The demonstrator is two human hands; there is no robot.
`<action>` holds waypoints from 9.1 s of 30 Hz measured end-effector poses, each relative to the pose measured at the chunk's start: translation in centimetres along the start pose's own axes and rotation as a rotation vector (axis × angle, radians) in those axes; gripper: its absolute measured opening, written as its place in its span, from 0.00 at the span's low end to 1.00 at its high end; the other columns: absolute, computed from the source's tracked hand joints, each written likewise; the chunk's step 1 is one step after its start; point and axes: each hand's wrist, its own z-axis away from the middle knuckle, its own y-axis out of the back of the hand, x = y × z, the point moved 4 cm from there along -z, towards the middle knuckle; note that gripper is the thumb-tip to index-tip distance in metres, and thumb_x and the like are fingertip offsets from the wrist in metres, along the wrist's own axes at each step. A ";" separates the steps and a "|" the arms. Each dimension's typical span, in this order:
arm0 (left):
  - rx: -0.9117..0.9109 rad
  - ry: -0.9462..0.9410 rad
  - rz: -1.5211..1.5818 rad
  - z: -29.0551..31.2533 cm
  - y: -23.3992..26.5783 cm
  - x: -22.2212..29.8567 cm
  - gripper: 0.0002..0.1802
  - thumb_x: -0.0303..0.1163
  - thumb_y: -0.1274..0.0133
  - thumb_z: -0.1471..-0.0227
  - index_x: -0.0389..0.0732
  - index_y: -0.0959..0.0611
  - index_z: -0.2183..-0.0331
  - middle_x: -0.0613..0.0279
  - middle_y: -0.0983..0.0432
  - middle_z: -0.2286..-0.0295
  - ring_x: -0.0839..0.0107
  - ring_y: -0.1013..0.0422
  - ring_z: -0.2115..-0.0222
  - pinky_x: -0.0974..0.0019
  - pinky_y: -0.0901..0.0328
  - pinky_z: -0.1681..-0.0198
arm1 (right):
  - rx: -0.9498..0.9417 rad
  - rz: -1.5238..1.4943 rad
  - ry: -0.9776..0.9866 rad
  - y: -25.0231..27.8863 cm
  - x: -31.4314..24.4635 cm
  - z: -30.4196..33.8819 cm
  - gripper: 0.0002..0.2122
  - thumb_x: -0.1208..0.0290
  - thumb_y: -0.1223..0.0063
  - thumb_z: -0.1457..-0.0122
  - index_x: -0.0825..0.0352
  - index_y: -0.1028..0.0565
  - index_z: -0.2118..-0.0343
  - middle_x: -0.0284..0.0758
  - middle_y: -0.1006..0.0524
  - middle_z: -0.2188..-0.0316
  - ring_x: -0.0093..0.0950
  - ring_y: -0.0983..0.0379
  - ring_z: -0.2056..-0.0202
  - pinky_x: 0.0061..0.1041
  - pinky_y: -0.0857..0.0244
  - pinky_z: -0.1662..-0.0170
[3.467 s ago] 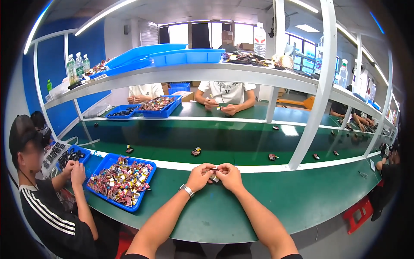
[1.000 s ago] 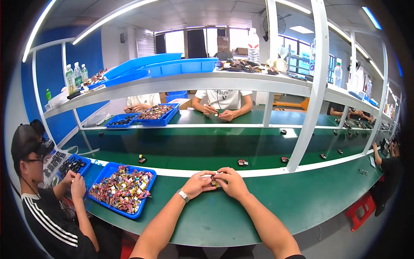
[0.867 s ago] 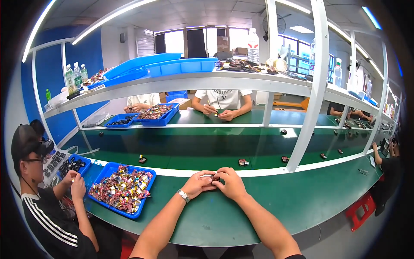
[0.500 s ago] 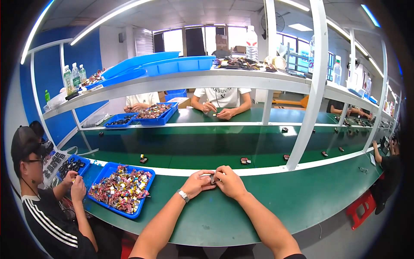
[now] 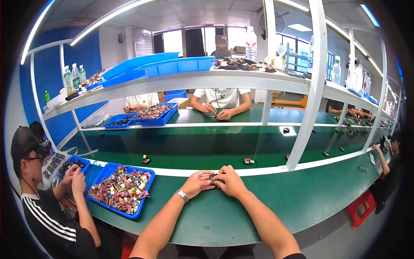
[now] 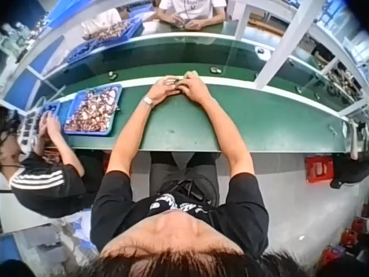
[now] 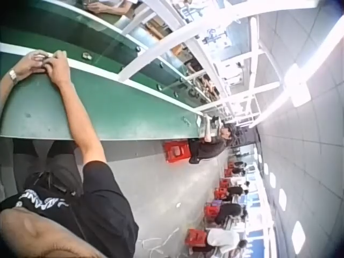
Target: Assembling small electronic or toy parts on a factory assembly line.
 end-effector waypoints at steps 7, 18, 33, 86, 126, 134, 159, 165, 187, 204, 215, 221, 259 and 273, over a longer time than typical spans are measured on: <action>-0.082 -0.047 -0.070 0.1 -0.5 0.2 0.22 0.19 0.49 0.47 0.35 0.31 0.49 0.54 0.27 0.55 0.65 0.28 0.54 0.60 0.31 0.47 | 0.088 -0.026 0.019 -0.1 0.1 0.1 0.04 0.73 0.39 0.52 0.62 0.20 0.72 0.35 0.29 0.54 0.37 0.37 0.48 0.33 0.40 0.45; -0.020 -0.008 -0.072 0.0 -0.3 0.1 0.18 0.25 0.50 0.43 0.37 0.30 0.50 0.58 0.28 0.57 0.68 0.29 0.55 0.58 0.30 0.49 | 0.042 -0.130 -0.011 -0.4 0.6 0.4 0.04 0.73 0.41 0.51 0.64 0.21 0.71 0.36 0.29 0.51 0.38 0.39 0.45 0.34 0.42 0.43; -0.035 -0.018 0.020 0.0 0.0 -0.1 0.16 0.26 0.51 0.42 0.38 0.28 0.51 0.57 0.28 0.56 0.66 0.29 0.54 0.58 0.31 0.48 | 0.133 -0.117 -0.063 -1.4 0.0 0.8 0.05 0.73 0.41 0.50 0.63 0.19 0.69 0.32 0.27 0.55 0.34 0.35 0.49 0.32 0.36 0.47; 0.057 -0.151 0.070 -0.3 0.7 -0.5 0.20 0.28 0.48 0.43 0.36 0.31 0.50 0.56 0.27 0.57 0.66 0.29 0.54 0.57 0.32 0.47 | 0.311 -0.117 -0.057 -0.8 -1.5 0.0 0.08 0.79 0.42 0.52 0.65 0.22 0.67 0.36 0.28 0.57 0.36 0.32 0.53 0.31 0.33 0.54; 0.205 -0.133 -0.023 -0.4 -0.1 -0.4 0.13 0.24 0.54 0.42 0.35 0.28 0.54 0.56 0.25 0.59 0.67 0.26 0.58 0.62 0.28 0.54 | 0.398 0.228 0.093 -1.5 -2.4 -0.3 0.06 0.77 0.41 0.51 0.66 0.23 0.69 0.32 0.26 0.68 0.31 0.26 0.66 0.27 0.27 0.67; 0.268 -0.186 -0.133 -0.8 -0.4 -0.6 0.11 0.24 0.53 0.42 0.35 0.27 0.56 0.56 0.24 0.60 0.70 0.26 0.61 0.66 0.26 0.58 | 0.317 -0.281 -0.253 -2.2 1.0 -0.1 0.09 0.79 0.42 0.48 0.71 0.24 0.63 0.38 0.23 0.66 0.28 0.22 0.68 0.24 0.26 0.65; 0.325 -0.323 -0.457 -0.7 -0.5 -0.7 0.11 0.22 0.51 0.44 0.35 0.25 0.57 0.60 0.23 0.65 0.76 0.26 0.67 0.73 0.29 0.66 | 0.335 -0.389 -0.386 -3.0 1.0 0.2 0.08 0.76 0.42 0.47 0.72 0.23 0.65 0.38 0.21 0.72 0.24 0.23 0.72 0.23 0.27 0.66; 0.516 -0.368 -0.419 -0.5 2.6 1.5 0.11 0.29 0.49 0.44 0.34 0.25 0.59 0.56 0.22 0.64 0.74 0.26 0.67 0.71 0.30 0.67 | 0.328 -0.364 -0.623 -1.5 4.8 1.0 0.08 0.73 0.41 0.48 0.69 0.22 0.66 0.37 0.20 0.72 0.25 0.22 0.70 0.24 0.29 0.62; 1.112 -0.443 -0.689 2.7 9.1 3.4 0.11 0.34 0.46 0.50 0.35 0.21 0.76 0.56 0.24 0.82 0.67 0.27 0.81 0.64 0.33 0.73 | -0.036 0.365 -0.589 -12.3 0.6 -12.3 0.34 0.43 0.38 0.56 0.73 0.32 0.59 0.49 0.25 0.63 0.47 0.27 0.59 0.39 0.31 0.56; 0.055 -0.009 -0.296 0.0 4.1 1.3 0.20 0.41 0.55 0.38 0.32 0.21 0.58 0.57 0.21 0.68 0.76 0.28 0.75 0.73 0.32 0.72 | -0.091 -0.418 -0.092 -1.4 -1.0 0.4 0.27 0.78 0.35 0.54 0.67 0.33 0.49 0.39 0.25 0.55 0.31 0.27 0.54 0.28 0.33 0.51; 0.057 0.023 -0.052 0.2 0.4 0.2 0.21 0.26 0.54 0.41 0.34 0.31 0.46 0.55 0.27 0.55 0.66 0.26 0.58 0.55 0.31 0.48 | 0.171 -0.141 -0.195 -0.2 -1.7 1.0 0.15 0.75 0.38 0.51 0.67 0.27 0.59 0.37 0.27 0.62 0.33 0.25 0.64 0.28 0.29 0.62; 0.001 0.000 0.013 0.1 -1.4 -0.2 0.18 0.24 0.53 0.42 0.36 0.30 0.49 0.57 0.27 0.57 0.65 0.28 0.55 0.54 0.32 0.47 | 0.238 0.206 -0.148 -1.0 -0.8 1.0 0.11 0.71 0.39 0.52 0.64 0.24 0.65 0.35 0.26 0.66 0.34 0.26 0.65 0.31 0.30 0.64; -0.027 -0.017 0.054 -0.1 -0.3 -0.4 0.14 0.25 0.53 0.42 0.39 0.29 0.53 0.56 0.28 0.56 0.64 0.29 0.54 0.54 0.32 0.48 | 0.077 -0.085 -0.070 -0.2 -0.3 0.8 0.05 0.73 0.40 0.50 0.62 0.19 0.70 0.33 0.27 0.55 0.34 0.33 0.50 0.31 0.35 0.48; -0.017 -0.046 0.056 0.0 -0.7 -0.3 0.13 0.24 0.54 0.41 0.39 0.29 0.53 0.57 0.29 0.55 0.65 0.30 0.53 0.55 0.33 0.47 | 0.185 -0.141 -0.135 -1.5 0.4 1.2 0.05 0.73 0.41 0.50 0.62 0.19 0.69 0.33 0.26 0.56 0.35 0.32 0.52 0.33 0.37 0.48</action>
